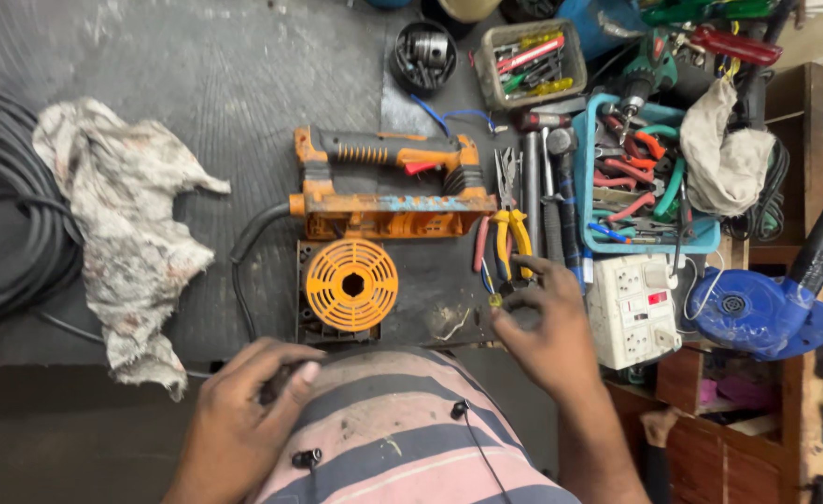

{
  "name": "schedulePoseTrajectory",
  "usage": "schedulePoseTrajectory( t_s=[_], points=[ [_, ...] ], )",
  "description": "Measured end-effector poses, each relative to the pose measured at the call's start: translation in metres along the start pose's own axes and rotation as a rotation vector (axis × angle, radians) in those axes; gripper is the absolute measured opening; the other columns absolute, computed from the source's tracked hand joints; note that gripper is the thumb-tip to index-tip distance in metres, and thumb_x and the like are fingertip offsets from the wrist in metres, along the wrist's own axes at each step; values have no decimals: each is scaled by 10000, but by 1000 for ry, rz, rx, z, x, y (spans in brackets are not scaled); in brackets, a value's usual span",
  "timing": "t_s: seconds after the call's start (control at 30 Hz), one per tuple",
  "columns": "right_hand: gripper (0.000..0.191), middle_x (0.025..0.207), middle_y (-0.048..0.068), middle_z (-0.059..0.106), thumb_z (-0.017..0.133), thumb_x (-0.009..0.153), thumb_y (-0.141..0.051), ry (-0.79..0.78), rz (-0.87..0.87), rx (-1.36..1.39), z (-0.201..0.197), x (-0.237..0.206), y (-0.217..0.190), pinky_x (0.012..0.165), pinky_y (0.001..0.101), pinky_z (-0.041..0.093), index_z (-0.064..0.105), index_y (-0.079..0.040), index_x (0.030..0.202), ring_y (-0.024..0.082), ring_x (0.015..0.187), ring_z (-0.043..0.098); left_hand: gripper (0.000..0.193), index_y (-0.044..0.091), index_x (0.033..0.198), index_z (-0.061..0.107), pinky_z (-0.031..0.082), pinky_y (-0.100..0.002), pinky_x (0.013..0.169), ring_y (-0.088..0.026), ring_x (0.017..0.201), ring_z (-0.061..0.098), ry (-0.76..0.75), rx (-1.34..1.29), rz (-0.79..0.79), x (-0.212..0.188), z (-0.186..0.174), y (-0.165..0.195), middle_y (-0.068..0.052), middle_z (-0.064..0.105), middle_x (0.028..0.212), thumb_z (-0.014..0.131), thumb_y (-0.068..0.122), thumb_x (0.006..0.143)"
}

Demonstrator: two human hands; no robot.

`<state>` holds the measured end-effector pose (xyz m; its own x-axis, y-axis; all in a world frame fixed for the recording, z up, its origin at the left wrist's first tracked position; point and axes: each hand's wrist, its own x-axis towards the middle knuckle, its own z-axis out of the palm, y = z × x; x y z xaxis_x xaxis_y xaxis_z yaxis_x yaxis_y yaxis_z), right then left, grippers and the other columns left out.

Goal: The person wipes an orange angle grinder with a cloth, opens its housing and works on it with a screwdriver. They then pick up a blue electric blower and direct its nozzle at a disassembled motor housing on the workbench, blowing dust out of the housing and turning the blower in their hands.

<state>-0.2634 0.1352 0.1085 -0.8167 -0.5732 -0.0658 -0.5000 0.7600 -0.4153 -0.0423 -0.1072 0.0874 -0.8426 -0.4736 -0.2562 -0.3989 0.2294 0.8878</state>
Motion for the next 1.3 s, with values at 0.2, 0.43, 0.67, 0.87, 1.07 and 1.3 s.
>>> schedulePoseTrajectory(
  t_s=[0.2, 0.43, 0.67, 0.87, 1.07, 1.3],
  points=[
    [455, 1140, 115, 699, 589, 1013, -435, -339, -410, 620, -26, 3, -33, 982, 343, 518, 737, -8, 1067, 240, 1093, 681, 605, 41, 1486, 411, 573, -374, 895, -220, 1085, 704, -471, -790, 82, -4, 28, 1, -90, 705, 1228, 684, 253, 989],
    [499, 1093, 123, 699, 516, 1089, -436, 54, -181, 877, 15, 40, -12, 905, 324, 536, 670, 22, 1215, 197, 986, 660, 395, 12, 1311, 573, 310, -244, 411, -69, 498, 383, 26, -921, -482, -8, 30, -50, -65, 572, 746, 581, 223, 978],
    [480, 1145, 130, 679, 542, 1117, -373, 18, -112, 1149, 53, 40, 4, 976, 352, 556, 543, 29, 1379, 199, 1054, 674, 444, 31, 1439, 585, 542, -274, 773, -101, 832, 683, 161, 23, -152, 5, 21, -72, -90, 767, 918, 589, 125, 1006],
    [475, 1159, 139, 676, 561, 1103, -355, -55, -149, 1051, 71, 42, -14, 1000, 348, 550, 549, 39, 1369, 195, 1084, 662, 338, 102, 1217, 674, 576, -390, 775, -303, 933, 758, 156, 304, -342, 27, 13, -35, -168, 771, 972, 735, 237, 913],
    [449, 1181, 163, 658, 558, 1104, -359, 3, -275, 914, 76, 42, -42, 1045, 379, 515, 579, 27, 1333, 240, 1117, 658, 343, 150, 1203, 731, 550, -426, 743, -383, 888, 705, 189, 213, -120, 44, -11, -27, -173, 717, 980, 724, 157, 859],
    [453, 1262, 137, 629, 701, 986, -372, 13, -591, 552, 81, 50, -89, 1087, 439, 526, 569, -57, 1284, 289, 1164, 645, 262, 110, 1056, 714, 602, -330, 711, -171, 836, 753, 185, -121, -159, 72, -36, -50, -64, 779, 936, 809, 130, 813]
  ],
)
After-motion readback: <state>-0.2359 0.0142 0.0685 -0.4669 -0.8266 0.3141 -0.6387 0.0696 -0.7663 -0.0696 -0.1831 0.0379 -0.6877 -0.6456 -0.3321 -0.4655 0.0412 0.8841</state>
